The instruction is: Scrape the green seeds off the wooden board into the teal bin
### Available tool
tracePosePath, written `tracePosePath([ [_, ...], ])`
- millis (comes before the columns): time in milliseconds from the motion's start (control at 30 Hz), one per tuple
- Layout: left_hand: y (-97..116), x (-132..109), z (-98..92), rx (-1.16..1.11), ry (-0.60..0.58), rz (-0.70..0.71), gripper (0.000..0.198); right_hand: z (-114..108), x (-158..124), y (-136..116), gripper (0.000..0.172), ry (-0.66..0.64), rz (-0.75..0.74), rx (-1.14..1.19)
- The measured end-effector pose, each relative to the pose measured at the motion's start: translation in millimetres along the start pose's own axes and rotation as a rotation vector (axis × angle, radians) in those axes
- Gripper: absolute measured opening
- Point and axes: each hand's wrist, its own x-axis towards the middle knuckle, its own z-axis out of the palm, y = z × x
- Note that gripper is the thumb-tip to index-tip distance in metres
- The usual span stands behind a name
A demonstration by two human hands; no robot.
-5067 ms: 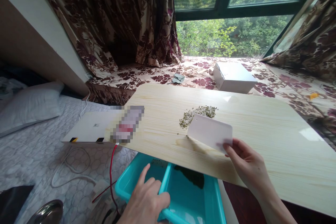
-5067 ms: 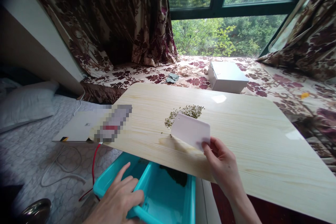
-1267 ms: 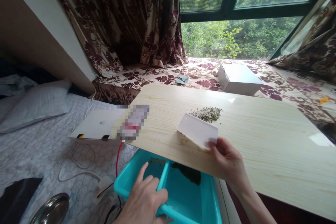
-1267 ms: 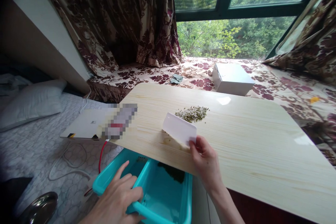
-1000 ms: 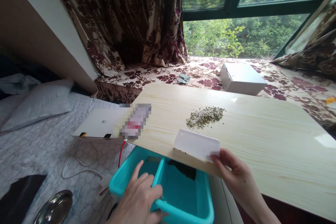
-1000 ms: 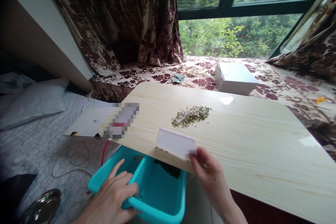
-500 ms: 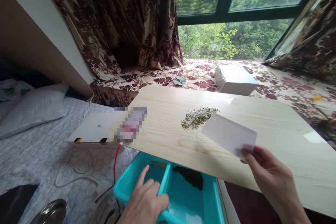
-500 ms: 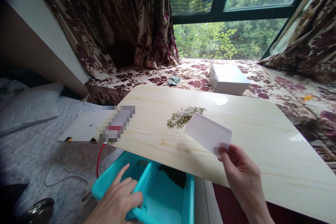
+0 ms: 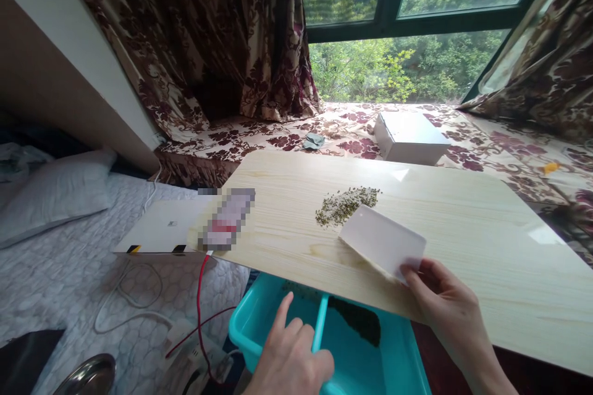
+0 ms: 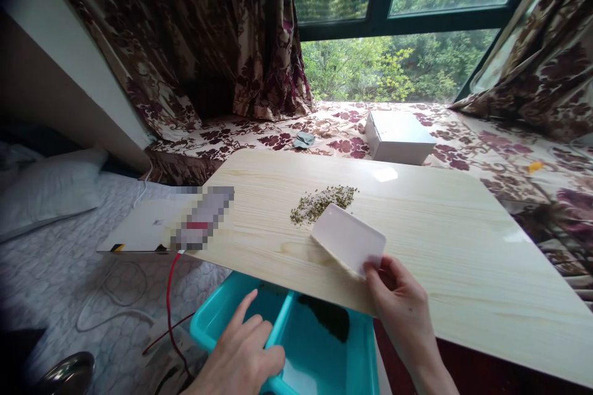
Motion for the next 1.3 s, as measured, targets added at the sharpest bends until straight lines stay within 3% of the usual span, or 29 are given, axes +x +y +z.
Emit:
tracePosePath([
  [267, 9, 15, -2.2, 0.038, -0.01, 0.092, 0.039, 16, -21, 0, 0.019, -0.188, -0.103, -0.01],
  [467, 7, 18, -5.4, 0.011, -0.151, 0.108, 0.04, 21, -39, 1, 0.014, -0.345, -0.231, -0.017],
  [600, 6, 18, -7.6, -0.012, -0.191, 0.116, 0.04, 11, -22, -2, 0.016, -0.17, -0.175, 0.039],
  [733, 8, 15, -1.3, 0.014, -0.097, 0.105, 0.033, 1, 6, -1, 0.019, -0.048, -0.124, 0.04],
  [1100, 8, 14, 1.6, 0.052, 0.066, 0.084, 0.032, 17, 17, 5, 0.019, -0.072, -0.169, -0.042],
  [1300, 8, 14, 1.2, 0.059, 0.079, 0.085, 0.033, 23, 23, 3, 0.019, -0.06, -0.192, -0.067],
])
